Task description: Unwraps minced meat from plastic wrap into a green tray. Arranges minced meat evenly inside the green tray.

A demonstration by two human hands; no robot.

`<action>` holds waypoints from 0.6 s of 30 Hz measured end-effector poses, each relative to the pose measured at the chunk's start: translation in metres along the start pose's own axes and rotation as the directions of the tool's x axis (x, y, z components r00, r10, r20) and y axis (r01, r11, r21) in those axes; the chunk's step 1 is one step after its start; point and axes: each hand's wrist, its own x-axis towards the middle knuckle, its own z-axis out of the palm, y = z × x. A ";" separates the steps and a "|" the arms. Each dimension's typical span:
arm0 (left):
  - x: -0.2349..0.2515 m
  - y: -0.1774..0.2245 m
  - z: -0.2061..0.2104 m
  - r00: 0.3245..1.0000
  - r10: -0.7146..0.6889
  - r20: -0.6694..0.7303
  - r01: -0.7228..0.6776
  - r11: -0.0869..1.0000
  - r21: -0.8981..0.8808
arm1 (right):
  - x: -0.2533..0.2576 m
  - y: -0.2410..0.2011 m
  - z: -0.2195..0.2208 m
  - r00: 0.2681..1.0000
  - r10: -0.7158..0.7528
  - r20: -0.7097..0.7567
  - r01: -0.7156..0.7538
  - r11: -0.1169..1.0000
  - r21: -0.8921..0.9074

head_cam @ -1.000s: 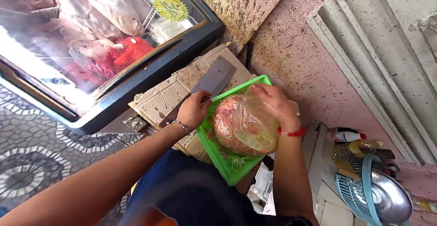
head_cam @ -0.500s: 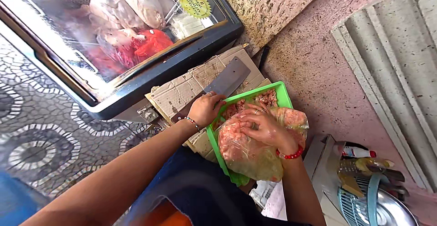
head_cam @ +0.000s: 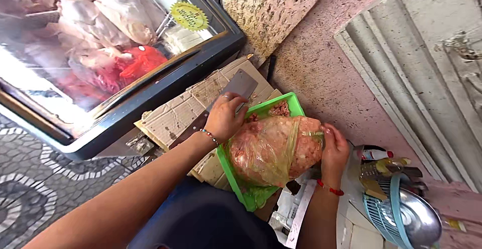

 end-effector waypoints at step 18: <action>0.103 0.092 0.099 0.524 0.087 0.847 0.104 0.981 -0.165 | -0.071 0.005 0.060 0.806 0.429 -0.409 -0.298 0.889 0.348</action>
